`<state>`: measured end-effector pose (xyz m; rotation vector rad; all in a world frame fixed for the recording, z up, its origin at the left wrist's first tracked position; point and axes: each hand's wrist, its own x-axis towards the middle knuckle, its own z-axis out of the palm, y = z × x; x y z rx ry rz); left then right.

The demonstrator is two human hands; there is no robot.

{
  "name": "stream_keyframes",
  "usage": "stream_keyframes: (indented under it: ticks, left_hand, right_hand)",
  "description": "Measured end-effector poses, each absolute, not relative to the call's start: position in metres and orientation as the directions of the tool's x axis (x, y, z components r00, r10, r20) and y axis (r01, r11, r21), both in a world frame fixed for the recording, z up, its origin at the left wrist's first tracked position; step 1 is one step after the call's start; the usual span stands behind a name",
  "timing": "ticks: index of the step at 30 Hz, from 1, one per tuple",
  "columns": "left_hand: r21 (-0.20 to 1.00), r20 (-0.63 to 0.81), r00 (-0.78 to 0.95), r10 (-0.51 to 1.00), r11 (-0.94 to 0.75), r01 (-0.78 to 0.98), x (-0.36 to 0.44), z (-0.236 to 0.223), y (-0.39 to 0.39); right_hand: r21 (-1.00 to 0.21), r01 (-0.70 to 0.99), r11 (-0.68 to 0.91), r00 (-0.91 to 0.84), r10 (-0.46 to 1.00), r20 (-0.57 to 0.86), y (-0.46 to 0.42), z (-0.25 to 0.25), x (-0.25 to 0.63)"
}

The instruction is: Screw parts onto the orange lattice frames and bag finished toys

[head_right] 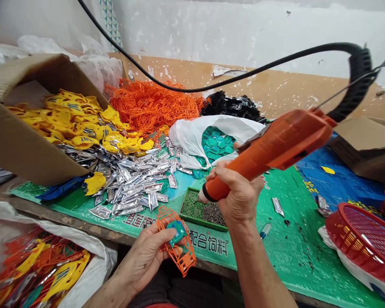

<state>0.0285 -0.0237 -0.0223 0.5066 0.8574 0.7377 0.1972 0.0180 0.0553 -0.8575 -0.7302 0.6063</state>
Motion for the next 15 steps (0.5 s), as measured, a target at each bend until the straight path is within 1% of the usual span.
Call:
stream_keyframes:
  ticks: [3,5,8,9,12,15]
  left_hand:
    - [0.732,-0.471,0.42,0.776,0.609,-0.306,0.027,-0.023,-0.025]
    - [0.785,-0.462,0.365,0.808,0.565,-0.255,0.025,-0.022,-0.025]
    - [0.878,-0.405,0.25,0.879,0.451,-0.162,0.021,-0.019,-0.022]
    - [0.902,-0.372,0.239,0.897,0.41,-0.134,0.02,-0.018,-0.021]
    - [0.931,-0.308,0.312,0.899,0.352,-0.097,0.017,-0.019,-0.017]
    - [0.927,-0.294,0.37,0.881,0.358,-0.116,0.017,-0.023,-0.015]
  right_hand:
    - [-0.838,-0.209,0.504,0.607,0.738,0.293,0.014,0.06,0.195]
    - [-0.833,-0.242,0.498,0.6,0.751,0.275,0.012,0.062,0.193]
    - [-0.826,-0.299,0.478,0.584,0.776,0.237,0.011,0.064,0.188]
    - [-0.826,-0.321,0.464,0.575,0.788,0.22,0.01,0.065,0.186]
    - [-0.825,-0.378,0.42,0.547,0.82,0.167,0.008,0.067,0.18]
    - [-0.823,-0.42,0.382,0.509,0.85,0.134,0.006,0.069,0.173]
